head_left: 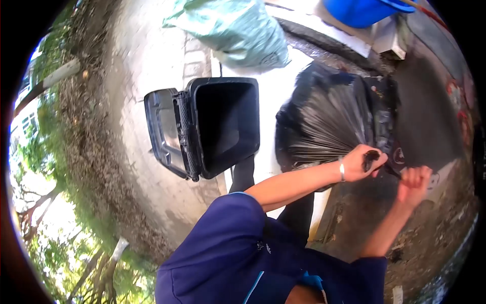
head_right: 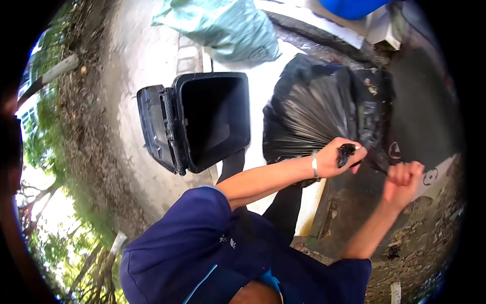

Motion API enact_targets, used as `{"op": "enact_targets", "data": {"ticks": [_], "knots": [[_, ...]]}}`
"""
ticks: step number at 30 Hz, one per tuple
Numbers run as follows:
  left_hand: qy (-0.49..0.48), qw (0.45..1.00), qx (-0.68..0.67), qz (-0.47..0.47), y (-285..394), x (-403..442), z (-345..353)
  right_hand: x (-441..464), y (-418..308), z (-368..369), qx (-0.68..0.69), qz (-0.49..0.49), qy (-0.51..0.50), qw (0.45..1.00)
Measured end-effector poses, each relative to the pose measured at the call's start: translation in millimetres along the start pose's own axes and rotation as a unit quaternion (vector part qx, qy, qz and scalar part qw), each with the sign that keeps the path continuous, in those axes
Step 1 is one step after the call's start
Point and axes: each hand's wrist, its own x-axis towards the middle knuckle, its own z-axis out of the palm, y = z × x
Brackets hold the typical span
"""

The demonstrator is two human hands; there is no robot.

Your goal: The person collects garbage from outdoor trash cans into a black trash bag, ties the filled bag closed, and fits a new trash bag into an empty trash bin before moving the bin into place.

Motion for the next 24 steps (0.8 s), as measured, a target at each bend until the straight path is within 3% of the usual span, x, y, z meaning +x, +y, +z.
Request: {"op": "enact_targets", "data": {"ticks": [2,3,6,7,8,10,13,14,16,17,18,19,20,21,24], "knots": [[0.066,0.997,-0.045,-0.003,-21.5,7.9,-15.5,43.7,9.0,-55.4,-0.004,0.036,0.034,0.999],[0.103,0.989,-0.098,-0.047,-40.6,10.5,-28.6,66.5,30.6,-71.6,-0.054,0.062,0.155,0.984],[0.265,0.95,-0.11,-0.121,-91.0,-6.8,-68.2,118.3,121.8,-125.5,-0.17,0.139,0.267,0.939],[0.23,0.956,-0.117,-0.141,-138.6,-28.1,-96.3,136.8,153.3,-202.1,-0.152,0.184,0.176,0.955],[0.322,0.912,-0.223,-0.119,-131.3,-41.5,-95.9,138.8,181.9,-167.6,-0.175,0.142,0.222,0.949],[0.404,0.887,-0.166,-0.151,-111.7,-50.1,-95.2,131.1,198.7,-130.3,-0.222,0.101,0.258,0.935],[0.281,0.952,0.054,-0.112,-68.5,-36.3,-103.0,106.7,177.5,-112.7,-0.081,0.159,0.236,0.955],[0.226,0.93,0.277,-0.092,-66.7,-24.6,-105.6,96.7,168.6,-116.8,0.024,0.141,0.172,0.975],[0.138,0.933,0.329,0.053,-56.9,-1.7,-92.3,67.8,143.1,-92.5,0.168,0.096,0.094,0.977],[0.096,0.929,0.355,0.038,-53.6,5.0,-87.6,52.1,130.6,-74.4,0.177,0.077,0.058,0.979],[0.054,0.923,0.381,0.023,-50.7,11.0,-83.7,35.4,124.6,-50.5,0.141,0.064,0.075,0.985],[0.006,0.911,0.413,0.005,-52.6,12.8,-81.6,21.1,131.4,-44.4,0.16,0.062,-0.023,0.985],[-0.008,0.898,0.44,-0.02,-52.7,10.7,-77.1,11.3,132.7,-20.7,0.018,0.02,-0.128,0.991],[-0.042,0.879,0.475,-0.031,-55.7,7.5,-76.8,-0.1,138.4,-6.6,-0.097,0.014,-0.155,0.983],[-0.066,0.848,0.518,-0.09,-77.6,-1.2,-85.7,-9.2,148.6,33.5,-0.271,-0.029,-0.352,0.895]]}}
